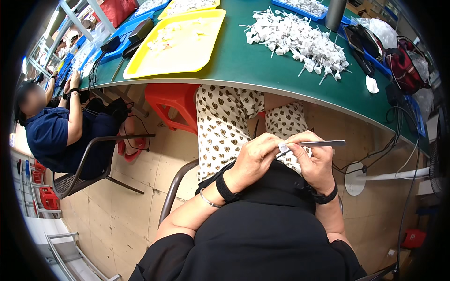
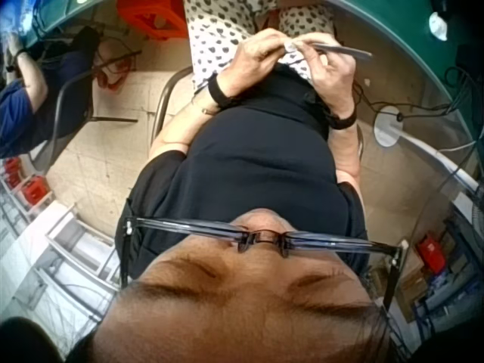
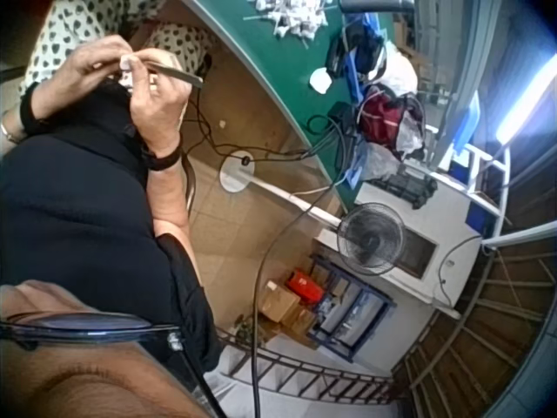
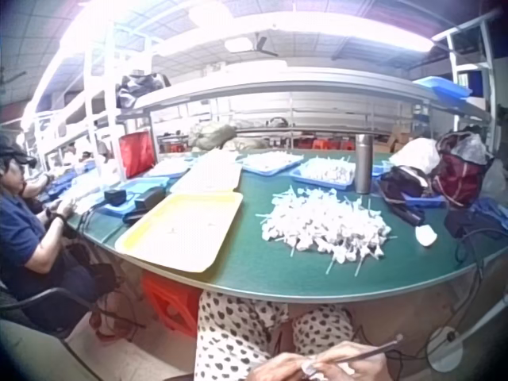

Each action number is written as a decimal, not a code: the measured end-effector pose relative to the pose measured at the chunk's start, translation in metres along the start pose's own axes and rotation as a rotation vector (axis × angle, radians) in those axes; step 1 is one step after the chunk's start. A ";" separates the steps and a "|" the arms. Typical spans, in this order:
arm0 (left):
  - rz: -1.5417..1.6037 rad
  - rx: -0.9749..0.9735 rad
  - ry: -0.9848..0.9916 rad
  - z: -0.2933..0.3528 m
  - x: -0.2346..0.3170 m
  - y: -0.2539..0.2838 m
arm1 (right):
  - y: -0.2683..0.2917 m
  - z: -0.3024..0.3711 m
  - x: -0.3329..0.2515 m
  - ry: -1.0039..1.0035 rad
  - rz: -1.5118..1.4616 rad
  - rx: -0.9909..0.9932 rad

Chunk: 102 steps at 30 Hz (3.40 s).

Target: The person sits at a green workbench and uses tweezers to manipulate small white plastic components. They repeatedly pick up individual pieces, adjust them with the tool, and place them into a pile on the table. The task involves repetitive, precise handling of small parts in a manufacturing or assembly setting.

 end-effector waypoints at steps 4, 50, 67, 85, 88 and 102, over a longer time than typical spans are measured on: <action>-0.018 -0.030 -0.013 0.001 0.000 -0.001 | 0.003 -0.004 -0.009 0.075 0.076 -0.053; 0.388 0.135 0.285 -0.026 0.002 0.030 | 0.004 0.004 0.026 -0.250 -0.698 0.204; 0.273 0.026 0.210 -0.013 0.002 0.012 | -0.007 0.006 0.010 -0.193 -0.583 0.176; 0.123 0.014 0.122 -0.011 0.008 0.010 | -0.007 0.011 0.012 -0.158 -0.513 0.214; 0.289 -0.023 0.222 -0.008 0.006 0.008 | -0.007 0.012 0.012 -0.159 -0.528 0.199; 0.475 -0.006 0.307 -0.003 -0.003 0.002 | -0.009 0.012 0.013 -0.183 -0.547 0.186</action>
Point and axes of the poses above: each hand's wrist, its own z-axis away from the middle knuckle, its own y-axis out of the back of the hand, x = y × z, the point moved 4 cm from there along -z, towards the middle knuckle, and after that the axes turned 8 degrees about z, right-handed, at the moved point
